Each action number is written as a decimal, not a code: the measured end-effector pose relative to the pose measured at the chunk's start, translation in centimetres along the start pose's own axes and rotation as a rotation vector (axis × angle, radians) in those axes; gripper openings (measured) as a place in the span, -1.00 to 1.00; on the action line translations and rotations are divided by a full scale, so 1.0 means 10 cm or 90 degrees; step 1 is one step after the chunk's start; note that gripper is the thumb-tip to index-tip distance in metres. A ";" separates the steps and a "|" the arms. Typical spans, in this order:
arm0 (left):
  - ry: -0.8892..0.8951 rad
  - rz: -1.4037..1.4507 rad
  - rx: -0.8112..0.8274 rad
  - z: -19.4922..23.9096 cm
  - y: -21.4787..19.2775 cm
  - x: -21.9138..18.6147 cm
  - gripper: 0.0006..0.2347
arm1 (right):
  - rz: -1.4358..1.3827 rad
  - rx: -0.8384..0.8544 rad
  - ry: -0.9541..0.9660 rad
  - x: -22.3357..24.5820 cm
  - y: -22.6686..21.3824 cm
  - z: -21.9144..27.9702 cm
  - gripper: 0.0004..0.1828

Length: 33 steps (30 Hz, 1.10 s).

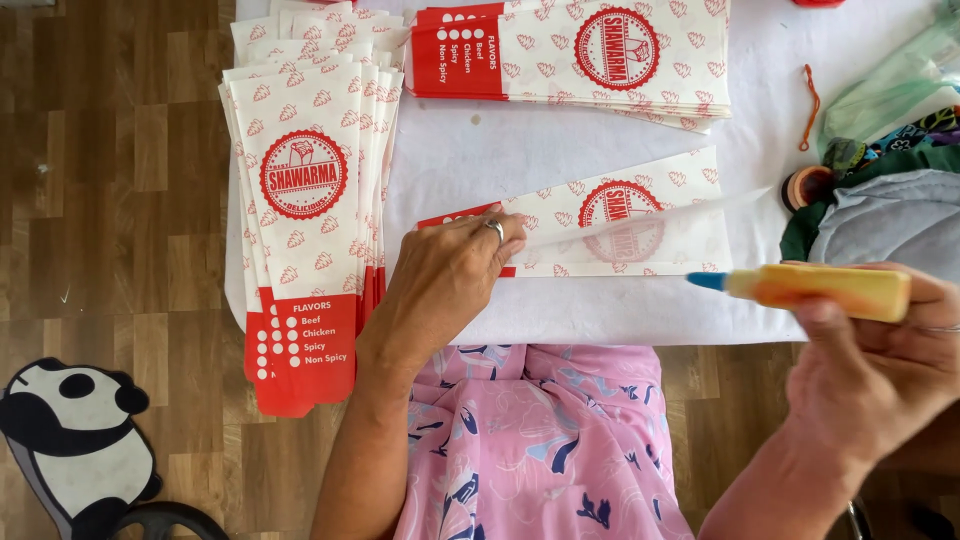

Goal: Assembling paper shawarma sleeves by applying glue to the edges and folding them to seal.

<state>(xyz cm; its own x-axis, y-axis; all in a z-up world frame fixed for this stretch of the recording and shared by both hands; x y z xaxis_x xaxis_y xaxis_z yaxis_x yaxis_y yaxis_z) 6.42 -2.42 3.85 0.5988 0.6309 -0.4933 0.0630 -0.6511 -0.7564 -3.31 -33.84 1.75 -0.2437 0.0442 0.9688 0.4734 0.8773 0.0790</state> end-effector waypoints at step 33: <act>-0.130 0.058 0.033 -0.08 -0.04 0.11 -0.91 | 0.118 0.049 -0.015 -0.35 0.28 -0.01 -0.69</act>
<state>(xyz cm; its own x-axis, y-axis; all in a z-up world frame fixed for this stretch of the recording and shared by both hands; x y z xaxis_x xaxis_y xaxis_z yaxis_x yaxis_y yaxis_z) 7.74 -1.79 3.96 0.4259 0.6463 -0.6332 -0.0286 -0.6899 -0.7234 -1.10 -31.58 -1.37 -0.1783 0.2184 0.9594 0.4458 0.8872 -0.1191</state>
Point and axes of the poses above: each hand's wrist, its own z-axis away from the middle knuckle, its own y-axis out of the palm, x = y × z, the point moved 3 cm from there along -z, towards the middle knuckle, and after that the axes turned 1 degree about y, right-handed, at the moved point
